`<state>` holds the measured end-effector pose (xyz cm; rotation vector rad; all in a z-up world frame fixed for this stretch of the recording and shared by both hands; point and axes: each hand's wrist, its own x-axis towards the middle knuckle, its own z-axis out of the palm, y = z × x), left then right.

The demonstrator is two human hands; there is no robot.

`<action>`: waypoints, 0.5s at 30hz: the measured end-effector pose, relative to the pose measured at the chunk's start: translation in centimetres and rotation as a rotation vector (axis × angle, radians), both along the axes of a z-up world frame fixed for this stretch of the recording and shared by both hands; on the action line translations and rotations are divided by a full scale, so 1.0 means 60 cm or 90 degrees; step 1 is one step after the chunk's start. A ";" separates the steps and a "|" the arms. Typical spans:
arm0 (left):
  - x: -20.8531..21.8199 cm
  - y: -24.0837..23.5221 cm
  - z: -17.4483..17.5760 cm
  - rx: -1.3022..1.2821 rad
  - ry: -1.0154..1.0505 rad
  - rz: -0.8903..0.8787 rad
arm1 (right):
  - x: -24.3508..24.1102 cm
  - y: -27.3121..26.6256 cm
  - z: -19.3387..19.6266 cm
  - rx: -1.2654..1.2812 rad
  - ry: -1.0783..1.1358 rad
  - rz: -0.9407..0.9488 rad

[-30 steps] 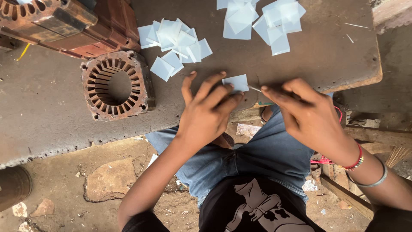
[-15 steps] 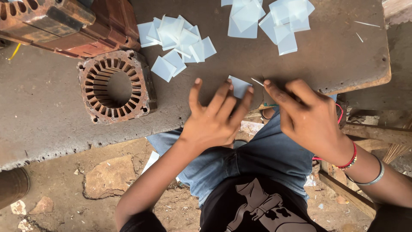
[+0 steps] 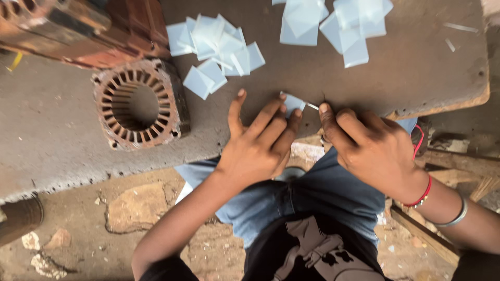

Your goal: The person prepares thin white rectangular insulating strips on a workbench. They fold individual strips and use a small red-handled screwdriver to insert them into the slots of an electric motor stator core.

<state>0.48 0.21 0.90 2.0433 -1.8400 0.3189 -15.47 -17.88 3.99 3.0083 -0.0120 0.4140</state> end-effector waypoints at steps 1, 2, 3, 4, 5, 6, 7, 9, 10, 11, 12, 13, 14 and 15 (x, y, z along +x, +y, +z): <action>-0.002 0.002 0.000 0.012 0.007 -0.003 | -0.002 -0.005 -0.004 -0.031 -0.002 0.021; -0.006 0.004 0.002 0.039 0.020 0.002 | -0.005 -0.009 -0.008 -0.062 -0.005 0.042; -0.005 -0.003 0.002 0.057 0.026 0.003 | -0.006 -0.015 -0.010 -0.076 0.003 0.076; -0.003 -0.009 0.005 0.075 0.033 0.004 | -0.008 -0.022 -0.010 -0.090 0.011 0.111; 0.001 -0.012 0.008 0.074 0.058 0.003 | -0.006 -0.029 -0.010 -0.102 0.016 0.149; 0.005 -0.013 0.010 0.073 0.084 0.003 | -0.004 -0.039 -0.009 -0.078 0.025 0.175; 0.004 -0.009 0.012 0.076 0.113 0.004 | -0.003 -0.048 -0.009 -0.049 0.036 0.203; 0.005 -0.008 0.010 0.075 0.118 0.008 | -0.001 -0.057 -0.010 0.023 0.068 0.226; 0.004 -0.008 0.009 0.071 0.119 0.007 | -0.002 -0.061 -0.010 0.066 0.089 0.221; 0.002 -0.011 0.008 0.072 0.114 0.016 | -0.002 -0.071 -0.010 0.103 0.106 0.214; 0.000 -0.012 0.007 0.072 0.110 0.025 | -0.002 -0.083 -0.011 0.185 0.101 0.218; -0.001 -0.010 0.006 0.075 0.103 0.036 | 0.001 -0.095 -0.016 0.269 0.094 0.224; -0.004 -0.006 0.005 0.061 0.065 0.041 | 0.001 -0.104 -0.023 0.354 0.086 0.231; -0.010 -0.003 0.004 0.048 0.030 0.049 | -0.007 -0.110 -0.029 0.513 0.026 0.141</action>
